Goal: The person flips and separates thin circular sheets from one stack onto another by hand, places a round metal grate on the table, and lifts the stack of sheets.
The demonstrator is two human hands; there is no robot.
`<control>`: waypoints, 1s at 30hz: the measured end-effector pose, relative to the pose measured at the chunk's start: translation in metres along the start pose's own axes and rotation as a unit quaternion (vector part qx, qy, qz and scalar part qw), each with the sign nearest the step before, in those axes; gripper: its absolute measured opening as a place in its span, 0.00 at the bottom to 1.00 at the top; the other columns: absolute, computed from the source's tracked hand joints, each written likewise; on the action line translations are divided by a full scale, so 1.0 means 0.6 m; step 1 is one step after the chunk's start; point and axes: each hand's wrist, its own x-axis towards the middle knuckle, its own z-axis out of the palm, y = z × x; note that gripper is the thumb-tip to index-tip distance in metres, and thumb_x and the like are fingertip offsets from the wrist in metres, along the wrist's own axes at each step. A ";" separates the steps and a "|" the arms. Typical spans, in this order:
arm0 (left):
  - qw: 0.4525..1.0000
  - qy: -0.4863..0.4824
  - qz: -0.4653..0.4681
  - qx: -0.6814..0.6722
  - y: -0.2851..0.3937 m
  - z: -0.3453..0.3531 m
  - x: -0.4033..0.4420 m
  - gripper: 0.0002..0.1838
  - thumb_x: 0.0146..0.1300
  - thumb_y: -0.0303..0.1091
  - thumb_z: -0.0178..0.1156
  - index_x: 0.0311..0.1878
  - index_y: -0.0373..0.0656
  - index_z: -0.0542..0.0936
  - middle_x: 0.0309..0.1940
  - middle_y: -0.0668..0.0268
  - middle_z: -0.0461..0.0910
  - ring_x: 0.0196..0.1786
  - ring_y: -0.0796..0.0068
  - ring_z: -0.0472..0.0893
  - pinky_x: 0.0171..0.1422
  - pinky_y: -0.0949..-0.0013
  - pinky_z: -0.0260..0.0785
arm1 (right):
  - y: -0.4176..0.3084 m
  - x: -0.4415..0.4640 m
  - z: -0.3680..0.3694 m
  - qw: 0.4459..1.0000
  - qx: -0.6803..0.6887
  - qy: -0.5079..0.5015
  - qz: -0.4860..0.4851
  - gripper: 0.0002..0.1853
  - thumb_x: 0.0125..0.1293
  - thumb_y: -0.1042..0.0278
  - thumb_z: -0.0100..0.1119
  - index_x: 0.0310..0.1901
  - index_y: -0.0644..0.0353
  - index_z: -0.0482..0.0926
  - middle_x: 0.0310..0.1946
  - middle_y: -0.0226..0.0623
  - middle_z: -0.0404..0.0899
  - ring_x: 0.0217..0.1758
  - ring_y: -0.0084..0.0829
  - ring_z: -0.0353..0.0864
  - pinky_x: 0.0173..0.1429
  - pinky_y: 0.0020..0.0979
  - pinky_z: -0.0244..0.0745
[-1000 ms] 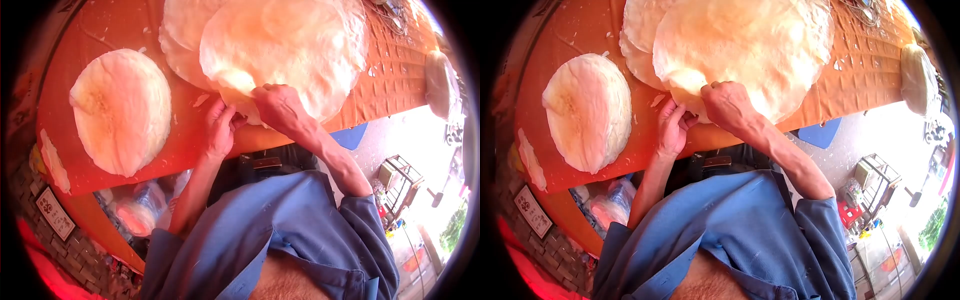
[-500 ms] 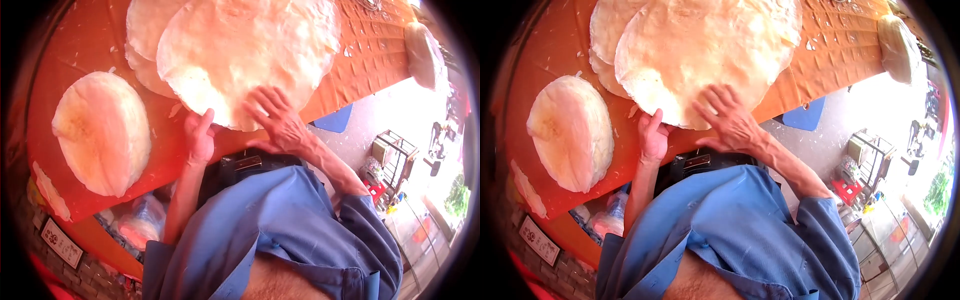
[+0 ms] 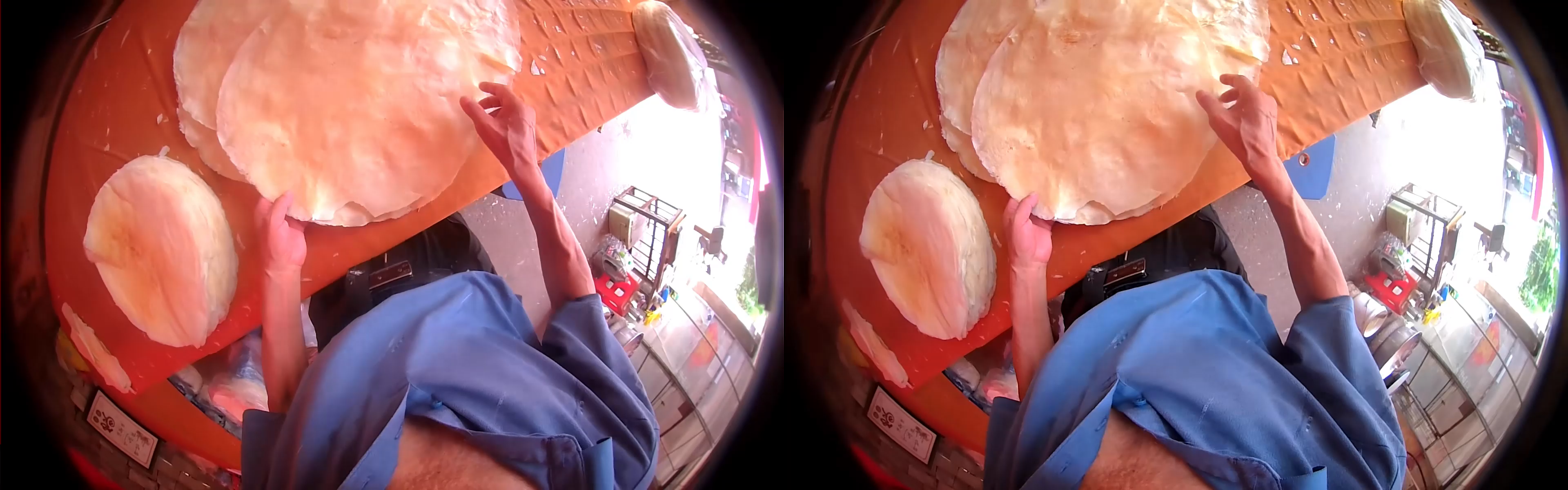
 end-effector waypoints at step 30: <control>0.988 -0.025 0.016 -0.151 -0.002 0.019 -0.030 0.23 0.72 0.46 0.48 0.66 0.47 0.70 0.58 0.67 0.76 0.57 0.67 0.75 0.60 0.58 0.66 | -0.293 0.036 -0.112 0.847 0.421 -0.242 -0.216 0.13 0.62 0.68 0.60 0.43 0.68 0.82 0.32 0.33 0.84 0.30 0.25 0.81 0.33 0.29 0.75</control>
